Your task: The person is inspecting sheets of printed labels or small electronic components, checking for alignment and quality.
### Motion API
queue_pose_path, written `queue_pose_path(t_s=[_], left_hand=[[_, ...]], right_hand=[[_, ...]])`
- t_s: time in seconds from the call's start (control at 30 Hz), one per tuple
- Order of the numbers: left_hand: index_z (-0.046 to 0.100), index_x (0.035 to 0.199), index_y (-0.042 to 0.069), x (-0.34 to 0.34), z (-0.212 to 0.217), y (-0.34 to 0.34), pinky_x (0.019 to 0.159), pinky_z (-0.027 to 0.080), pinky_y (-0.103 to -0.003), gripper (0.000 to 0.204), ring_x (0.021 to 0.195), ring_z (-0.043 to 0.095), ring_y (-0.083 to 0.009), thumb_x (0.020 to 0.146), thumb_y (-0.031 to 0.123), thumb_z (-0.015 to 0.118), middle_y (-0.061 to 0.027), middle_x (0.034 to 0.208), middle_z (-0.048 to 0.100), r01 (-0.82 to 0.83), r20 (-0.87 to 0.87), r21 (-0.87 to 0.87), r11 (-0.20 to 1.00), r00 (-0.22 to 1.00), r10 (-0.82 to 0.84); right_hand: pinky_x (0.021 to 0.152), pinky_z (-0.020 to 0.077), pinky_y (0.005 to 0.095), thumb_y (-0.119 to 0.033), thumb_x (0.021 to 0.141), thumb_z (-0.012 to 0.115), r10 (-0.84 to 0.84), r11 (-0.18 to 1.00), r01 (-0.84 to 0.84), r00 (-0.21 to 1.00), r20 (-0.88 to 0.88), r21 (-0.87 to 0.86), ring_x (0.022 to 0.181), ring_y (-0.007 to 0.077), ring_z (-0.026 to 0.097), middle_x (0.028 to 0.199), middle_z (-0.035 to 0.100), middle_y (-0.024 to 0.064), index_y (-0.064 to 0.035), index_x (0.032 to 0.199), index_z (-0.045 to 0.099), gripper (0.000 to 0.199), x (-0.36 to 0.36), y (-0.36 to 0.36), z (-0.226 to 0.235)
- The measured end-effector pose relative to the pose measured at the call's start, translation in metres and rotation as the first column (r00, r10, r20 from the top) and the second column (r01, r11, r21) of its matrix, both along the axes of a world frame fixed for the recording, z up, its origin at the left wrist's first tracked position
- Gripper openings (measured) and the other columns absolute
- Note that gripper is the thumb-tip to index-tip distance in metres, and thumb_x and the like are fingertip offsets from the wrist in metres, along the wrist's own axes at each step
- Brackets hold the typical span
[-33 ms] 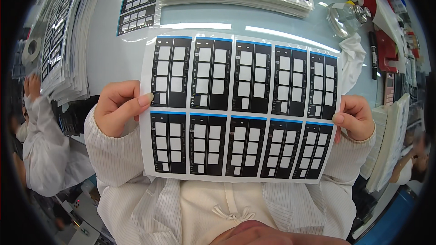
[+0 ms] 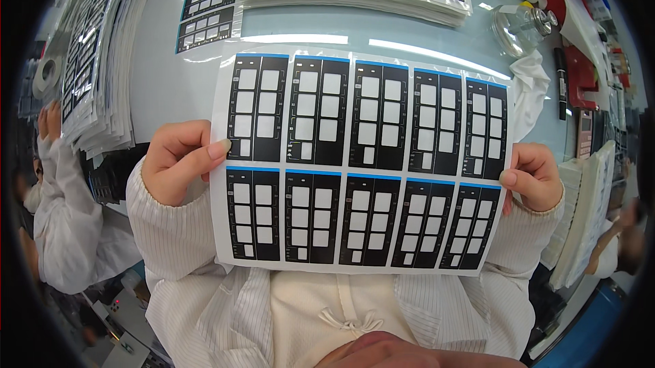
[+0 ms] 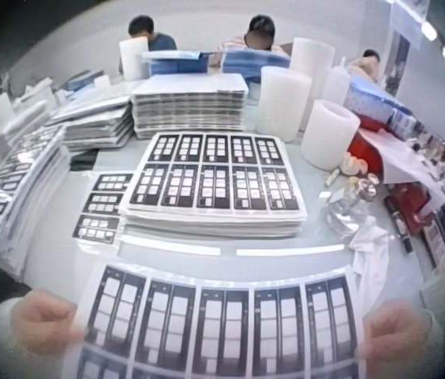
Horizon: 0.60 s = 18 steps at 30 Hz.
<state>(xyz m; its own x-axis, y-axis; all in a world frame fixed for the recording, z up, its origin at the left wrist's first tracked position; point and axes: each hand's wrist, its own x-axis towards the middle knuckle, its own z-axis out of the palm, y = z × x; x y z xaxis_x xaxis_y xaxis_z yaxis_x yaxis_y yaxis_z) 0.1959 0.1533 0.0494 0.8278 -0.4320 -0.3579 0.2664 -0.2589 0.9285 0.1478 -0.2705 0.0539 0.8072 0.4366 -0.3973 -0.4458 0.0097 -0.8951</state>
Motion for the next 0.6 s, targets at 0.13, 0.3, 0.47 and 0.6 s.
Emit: queue_pose_path(t_s=[0.13,0.3,0.47,0.6], left_hand=[[0.050,0.062,0.002,0.0005,0.0027,0.0006,0.048,0.033,-0.021,0.026,0.050,0.043,-0.0055,0.083,0.017,0.054,-0.0021,0.057,0.053,0.000,0.001,0.029,1.000,1.000,-0.001],[0.051,0.062,0.002,0.0000,0.0045,0.0009,0.049,0.033,-0.021,0.027,0.050,0.043,-0.0059,0.083,0.019,0.055,-0.0023,0.057,0.053,0.010,-0.024,0.030,0.999,1.000,-0.010],[0.051,0.061,0.002,-0.0001,0.0069,-0.0030,0.049,0.033,-0.021,0.027,0.050,0.043,-0.0061,0.082,0.020,0.055,-0.0022,0.057,0.053,0.005,-0.023,0.058,0.998,1.000,-0.003],[0.051,0.060,0.002,-0.0002,0.0068,-0.0017,0.049,0.033,-0.022,0.028,0.050,0.043,-0.0065,0.081,0.020,0.056,-0.0018,0.056,0.053,0.011,-0.005,0.065,0.998,1.000,-0.010]], right_hand=[[0.038,0.0413,0.0188,-0.011,0.084,0.056,-0.002,1.000,0.002,1.000,-0.009,-0.006,0.042,0.0099,0.055,0.059,0.059,0.0091,0.0000,0.069,0.051,0.019,0.0009,0.0002,0.0005],[0.038,0.0420,0.0195,-0.010,0.083,0.056,0.004,1.000,-0.004,1.000,0.000,0.007,0.042,0.0107,0.055,0.059,0.059,0.0106,0.0006,0.069,0.051,0.019,0.0000,-0.0028,-0.0028],[0.039,0.0428,0.0202,-0.009,0.083,0.056,-0.014,1.000,0.014,1.000,-0.018,0.024,0.042,0.0119,0.055,0.061,0.059,0.0125,0.0017,0.070,0.051,0.018,-0.0005,0.0002,-0.0008],[0.039,0.0438,0.0205,-0.009,0.083,0.056,-0.012,1.000,0.012,1.000,-0.015,0.020,0.043,0.0124,0.056,0.062,0.060,0.0135,0.0025,0.071,0.052,0.017,-0.0007,-0.0010,-0.0017]])
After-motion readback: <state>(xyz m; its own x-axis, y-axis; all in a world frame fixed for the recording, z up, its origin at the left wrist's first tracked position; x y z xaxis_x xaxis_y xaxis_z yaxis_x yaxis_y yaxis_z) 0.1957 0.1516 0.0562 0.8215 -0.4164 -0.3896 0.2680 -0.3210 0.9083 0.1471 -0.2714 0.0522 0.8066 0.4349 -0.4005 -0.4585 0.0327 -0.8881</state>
